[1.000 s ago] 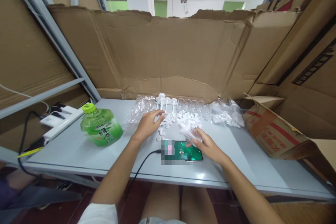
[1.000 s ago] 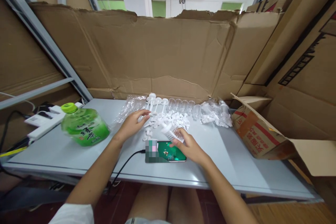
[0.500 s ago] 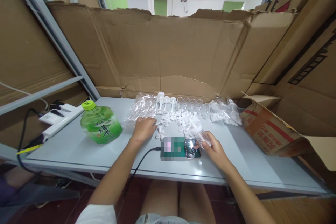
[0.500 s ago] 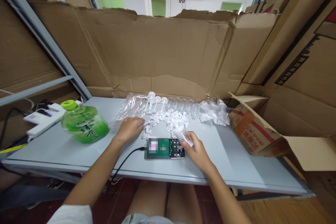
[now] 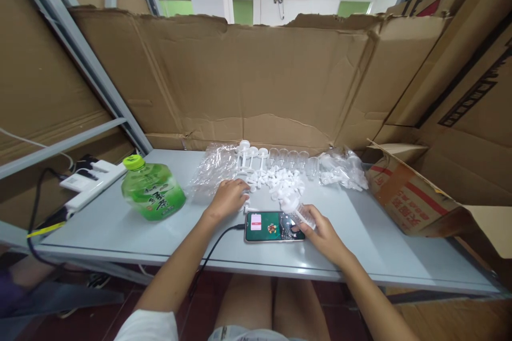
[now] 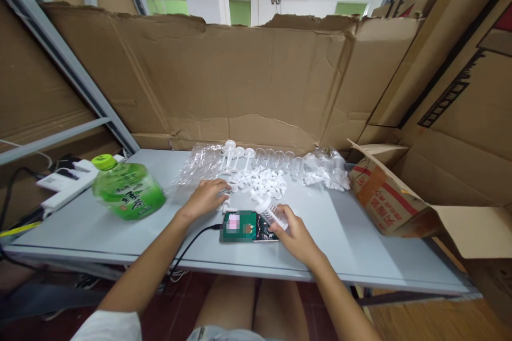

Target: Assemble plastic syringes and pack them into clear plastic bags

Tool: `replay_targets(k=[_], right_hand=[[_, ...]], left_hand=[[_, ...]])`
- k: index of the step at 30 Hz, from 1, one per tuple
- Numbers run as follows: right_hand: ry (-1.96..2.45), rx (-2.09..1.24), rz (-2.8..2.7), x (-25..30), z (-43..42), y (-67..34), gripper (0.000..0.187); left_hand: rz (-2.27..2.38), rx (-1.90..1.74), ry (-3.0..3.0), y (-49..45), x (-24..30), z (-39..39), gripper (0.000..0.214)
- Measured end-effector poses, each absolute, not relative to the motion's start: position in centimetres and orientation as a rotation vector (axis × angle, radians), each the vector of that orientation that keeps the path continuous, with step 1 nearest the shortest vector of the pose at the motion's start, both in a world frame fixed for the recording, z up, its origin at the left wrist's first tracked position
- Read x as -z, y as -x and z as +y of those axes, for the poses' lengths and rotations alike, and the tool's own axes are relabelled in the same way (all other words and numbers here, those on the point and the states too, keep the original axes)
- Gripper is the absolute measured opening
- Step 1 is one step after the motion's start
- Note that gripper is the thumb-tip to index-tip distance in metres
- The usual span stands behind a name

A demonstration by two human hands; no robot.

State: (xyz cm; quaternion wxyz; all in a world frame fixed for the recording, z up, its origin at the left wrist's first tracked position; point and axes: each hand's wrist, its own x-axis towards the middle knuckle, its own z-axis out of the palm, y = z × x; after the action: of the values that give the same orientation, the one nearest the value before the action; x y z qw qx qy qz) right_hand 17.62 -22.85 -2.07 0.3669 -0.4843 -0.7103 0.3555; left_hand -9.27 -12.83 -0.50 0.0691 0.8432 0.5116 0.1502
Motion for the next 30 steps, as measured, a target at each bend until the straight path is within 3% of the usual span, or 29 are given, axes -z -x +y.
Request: replay_targets(k=[12, 23, 30], right_hand=[[1.204, -0.748, -1.698, 0.7, -21.7, -19.2, 0.034], [1.243, -0.595, -1.673, 0.0, -20.5, -19.3, 0.032], [1.188, -0.578, -1.604, -0.8, -18.2, -19.2, 0.032]], left_hand=[[1.512, -0.436, -2.518, 8.7, 0.4, -13.0, 0.020], [1.393, -0.737, -2.294, 8.7, 0.6, -12.8, 0.020], [1.038, -0.977, -2.127, 7.1, -1.4, -12.6, 0.016]])
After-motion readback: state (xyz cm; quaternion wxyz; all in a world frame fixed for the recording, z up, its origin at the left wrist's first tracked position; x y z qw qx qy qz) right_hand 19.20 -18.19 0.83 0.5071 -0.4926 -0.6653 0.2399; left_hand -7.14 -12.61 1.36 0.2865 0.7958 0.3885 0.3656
